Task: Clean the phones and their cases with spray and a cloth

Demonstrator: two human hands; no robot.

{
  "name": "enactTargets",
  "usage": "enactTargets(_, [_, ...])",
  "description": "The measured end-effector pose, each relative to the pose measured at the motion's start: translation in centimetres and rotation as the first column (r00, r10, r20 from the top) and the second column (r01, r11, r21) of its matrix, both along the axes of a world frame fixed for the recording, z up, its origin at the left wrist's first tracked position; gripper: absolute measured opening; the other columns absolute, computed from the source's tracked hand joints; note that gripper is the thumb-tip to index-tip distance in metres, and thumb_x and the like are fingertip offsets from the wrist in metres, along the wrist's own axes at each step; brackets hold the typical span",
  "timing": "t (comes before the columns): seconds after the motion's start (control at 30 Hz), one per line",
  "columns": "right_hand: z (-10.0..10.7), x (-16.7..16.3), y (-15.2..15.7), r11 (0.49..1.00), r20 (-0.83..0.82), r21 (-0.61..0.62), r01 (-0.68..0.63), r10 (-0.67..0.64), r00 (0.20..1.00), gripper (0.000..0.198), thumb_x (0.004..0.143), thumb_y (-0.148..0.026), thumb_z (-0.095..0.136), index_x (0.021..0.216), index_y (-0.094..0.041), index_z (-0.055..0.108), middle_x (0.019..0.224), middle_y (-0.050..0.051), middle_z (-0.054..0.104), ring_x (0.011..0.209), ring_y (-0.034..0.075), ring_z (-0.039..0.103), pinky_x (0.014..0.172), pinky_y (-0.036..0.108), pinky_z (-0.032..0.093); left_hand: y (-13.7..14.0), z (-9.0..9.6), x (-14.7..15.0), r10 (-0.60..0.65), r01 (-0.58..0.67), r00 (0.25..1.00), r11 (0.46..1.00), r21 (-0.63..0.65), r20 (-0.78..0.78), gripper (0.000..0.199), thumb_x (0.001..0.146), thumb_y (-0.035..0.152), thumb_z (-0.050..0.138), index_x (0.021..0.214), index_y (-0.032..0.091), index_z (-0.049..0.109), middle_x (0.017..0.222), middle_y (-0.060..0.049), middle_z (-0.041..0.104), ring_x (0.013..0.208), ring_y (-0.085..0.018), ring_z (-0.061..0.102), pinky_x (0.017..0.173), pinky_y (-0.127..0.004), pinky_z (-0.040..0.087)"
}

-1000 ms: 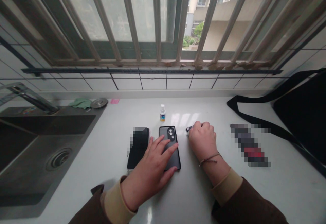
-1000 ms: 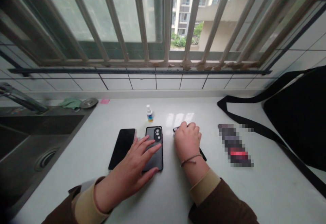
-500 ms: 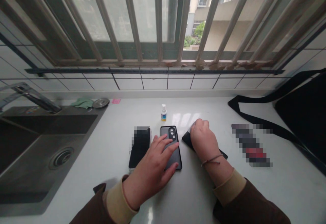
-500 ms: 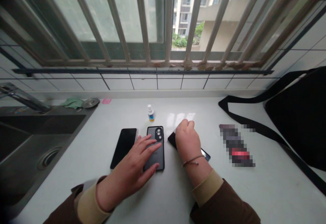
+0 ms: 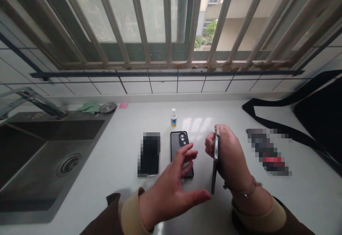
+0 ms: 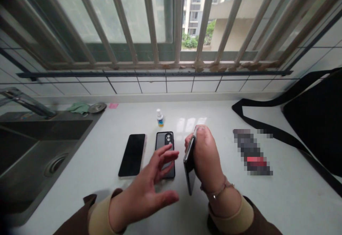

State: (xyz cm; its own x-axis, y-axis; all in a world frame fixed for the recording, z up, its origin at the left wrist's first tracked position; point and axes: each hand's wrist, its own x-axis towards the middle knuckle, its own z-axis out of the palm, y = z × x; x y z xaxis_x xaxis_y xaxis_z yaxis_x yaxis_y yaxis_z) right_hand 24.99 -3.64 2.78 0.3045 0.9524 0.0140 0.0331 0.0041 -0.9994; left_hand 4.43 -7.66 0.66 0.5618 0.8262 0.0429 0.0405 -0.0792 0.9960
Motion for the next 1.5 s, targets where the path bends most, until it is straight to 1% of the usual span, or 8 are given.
enactTargets(0.1, [0.3, -1.6, -1.1, 0.995, -0.132, -0.052, -0.088, 0.08, 0.988, 0.049, 0.107, -0.068, 0.047, 0.081, -0.026, 0.052, 0.064, -0.004, 0.057, 0.053, 0.015, 0.051, 0.053, 0.028, 0.046, -1.2, -0.1, 2.3, -0.068, 0.07, 0.997, 0.994, -0.084, 0.028, 0.132, 0.085, 0.048, 0.093, 0.178, 0.034, 0.0, 0.182, -0.02, 0.027, 0.167, -0.037, 0.033, 0.135, -0.059, 0.033])
enactTargets(0.2, [-0.1, -2.5, -1.4, 0.995, -0.118, -0.067, -0.071, 0.063, 0.991, 0.049, 0.105, -0.068, 0.052, 0.082, -0.025, 0.056, 0.068, -0.002, 0.061, 0.057, 0.017, 0.055, 0.057, 0.03, 0.05, -1.8, 0.1, 3.7, -0.043, 0.044, 0.999, 0.999, -0.01, 0.031, 0.099, 0.109, 0.05, 0.061, 0.179, 0.029, -0.006, 0.188, -0.015, 0.005, 0.174, -0.031, 0.012, 0.14, -0.055, 0.019])
enactTargets(0.33, [-1.1, -2.3, -0.8, 0.999, -0.001, -0.043, -0.001, 0.001, 1.0, 0.043, 0.103, -0.064, 0.058, 0.093, -0.023, 0.065, 0.078, 0.001, 0.068, 0.069, 0.02, 0.063, 0.067, 0.033, 0.055, -1.5, 0.2, 3.6, 0.094, -0.086, 0.995, 0.981, -0.173, 0.038, 0.086, 0.111, 0.067, 0.044, 0.178, 0.021, 0.018, 0.175, -0.023, 0.043, 0.16, -0.036, 0.046, 0.132, -0.058, 0.035])
enactTargets(0.43, [-1.2, -1.3, -0.2, 0.994, 0.122, 0.023, 0.105, -0.107, 0.987, 0.041, 0.107, -0.059, 0.056, 0.098, -0.021, 0.068, 0.083, 0.003, 0.073, 0.078, 0.022, 0.068, 0.075, 0.035, 0.057, -0.9, 0.0, 3.2, 0.144, 0.002, 0.974, 0.771, -0.637, 0.177, 0.098, 0.101, 0.089, 0.027, 0.152, 0.011, 0.059, 0.118, -0.022, 0.08, 0.101, -0.033, 0.079, 0.094, -0.049, 0.062])
enactTargets(0.57, [-0.5, -0.5, -0.4, 0.909, 0.353, 0.316, 0.271, -0.378, 0.856, 0.031, 0.112, -0.043, 0.053, 0.114, -0.02, 0.073, 0.109, 0.01, 0.082, 0.103, 0.026, 0.078, 0.093, 0.044, 0.063, -0.2, 0.0, 2.6, 0.239, 0.182, 0.915, 0.477, -0.86, 0.326, 0.112, 0.095, 0.096, 0.011, 0.113, 0.007, 0.076, 0.086, -0.018, 0.079, 0.077, -0.027, 0.079, 0.078, -0.037, 0.06])
enactTargets(0.8, [-1.6, -1.9, -0.9, 0.679, 0.797, 0.384, -0.625, 0.097, 0.596, 0.037, 0.111, -0.009, 0.051, 0.14, -0.021, 0.071, 0.146, 0.01, 0.075, 0.14, 0.023, 0.07, 0.122, 0.046, 0.058, 0.6, 1.0, 3.0, 0.549, -0.023, 0.745, 0.589, -0.808, 0.379, 0.06, 0.113, 0.061, 0.044, 0.15, 0.021, 0.067, 0.13, -0.015, 0.081, 0.119, -0.028, 0.078, 0.111, -0.043, 0.057])
enactTargets(1.2, [-0.9, -3.2, -2.5, 0.385, 0.859, 0.371, -0.845, 0.203, 0.47, 0.032, 0.11, -0.008, 0.054, 0.137, -0.013, 0.07, 0.146, 0.01, 0.075, 0.147, 0.02, 0.063, 0.132, 0.041, 0.045, 2.7, 3.2, 0.8, 0.665, -0.139, 0.704, 0.474, -0.869, 0.25, 0.084, 0.111, 0.072, 0.03, 0.097, 0.007, 0.081, 0.083, -0.017, 0.081, 0.088, -0.027, 0.083, 0.088, -0.036, 0.067])
enactTargets(1.5, [-2.3, -2.6, -1.5, 0.681, 0.866, 0.349, -0.644, 0.028, 0.499, 0.041, 0.11, -0.005, 0.049, 0.145, -0.016, 0.069, 0.15, 0.014, 0.072, 0.146, 0.028, 0.064, 0.127, 0.056, 0.049, 2.4, 1.8, 1.5, 0.529, -0.004, 0.772, 0.559, -0.829, 0.353, 0.067, 0.112, 0.065, 0.043, 0.146, 0.012, 0.069, 0.114, -0.018, 0.083, 0.106, -0.029, 0.082, 0.103, -0.043, 0.062])
